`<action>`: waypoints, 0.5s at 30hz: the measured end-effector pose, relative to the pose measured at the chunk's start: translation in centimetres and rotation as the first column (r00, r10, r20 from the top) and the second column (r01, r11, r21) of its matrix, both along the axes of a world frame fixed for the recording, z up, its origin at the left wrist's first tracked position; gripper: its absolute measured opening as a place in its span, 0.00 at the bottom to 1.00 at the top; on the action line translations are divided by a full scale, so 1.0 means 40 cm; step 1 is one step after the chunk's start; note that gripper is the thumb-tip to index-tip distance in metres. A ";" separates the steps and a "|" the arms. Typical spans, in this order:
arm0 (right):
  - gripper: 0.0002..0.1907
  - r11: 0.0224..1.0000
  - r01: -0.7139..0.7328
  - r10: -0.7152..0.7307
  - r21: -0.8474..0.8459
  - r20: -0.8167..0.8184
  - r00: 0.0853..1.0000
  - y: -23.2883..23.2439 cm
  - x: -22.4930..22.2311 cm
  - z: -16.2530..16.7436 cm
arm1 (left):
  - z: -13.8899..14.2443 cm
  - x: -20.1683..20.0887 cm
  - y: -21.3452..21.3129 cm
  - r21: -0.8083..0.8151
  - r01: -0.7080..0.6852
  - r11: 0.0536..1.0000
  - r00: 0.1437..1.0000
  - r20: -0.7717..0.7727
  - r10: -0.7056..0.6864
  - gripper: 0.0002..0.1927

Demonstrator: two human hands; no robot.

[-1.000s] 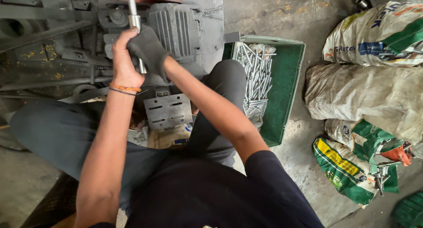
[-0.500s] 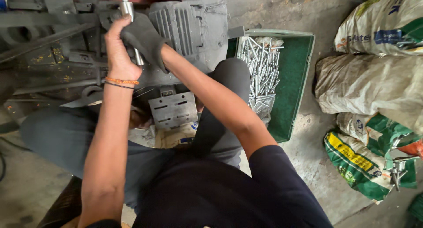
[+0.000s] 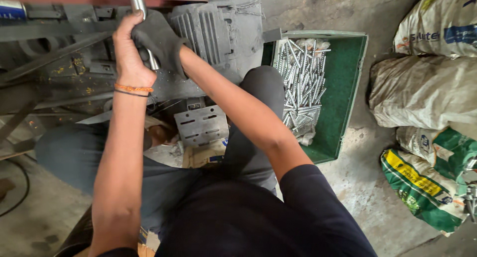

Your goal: The person sits on the floor holding perforated metal tubes and presses them against a spinning bench grinder, rotating and repositioning each tube to grind and smooth its surface, then sets finished tubes aside and picks up more from a cardboard box.

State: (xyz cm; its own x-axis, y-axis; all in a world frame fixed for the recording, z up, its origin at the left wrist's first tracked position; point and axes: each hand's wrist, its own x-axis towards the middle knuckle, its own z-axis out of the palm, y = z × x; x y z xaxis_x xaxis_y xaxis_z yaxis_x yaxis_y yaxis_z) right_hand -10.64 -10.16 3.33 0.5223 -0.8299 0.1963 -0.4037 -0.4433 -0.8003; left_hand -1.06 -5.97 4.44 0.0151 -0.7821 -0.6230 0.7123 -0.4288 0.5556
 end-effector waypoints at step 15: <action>0.08 0.804 0.037 -0.370 0.593 0.451 0.813 0.018 0.015 0.010 | 0.009 -0.003 -0.012 0.038 -0.011 0.999 0.993 0.119 0.006 0.13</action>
State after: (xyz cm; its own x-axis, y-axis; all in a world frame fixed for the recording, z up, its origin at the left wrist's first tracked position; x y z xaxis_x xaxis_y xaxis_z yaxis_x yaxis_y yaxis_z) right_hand -10.05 -9.43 3.71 0.2794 -0.9519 -0.1257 0.1210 0.1647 -0.9789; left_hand -1.16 -6.47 4.81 0.0972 -0.7573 -0.6457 0.6460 -0.4455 0.6198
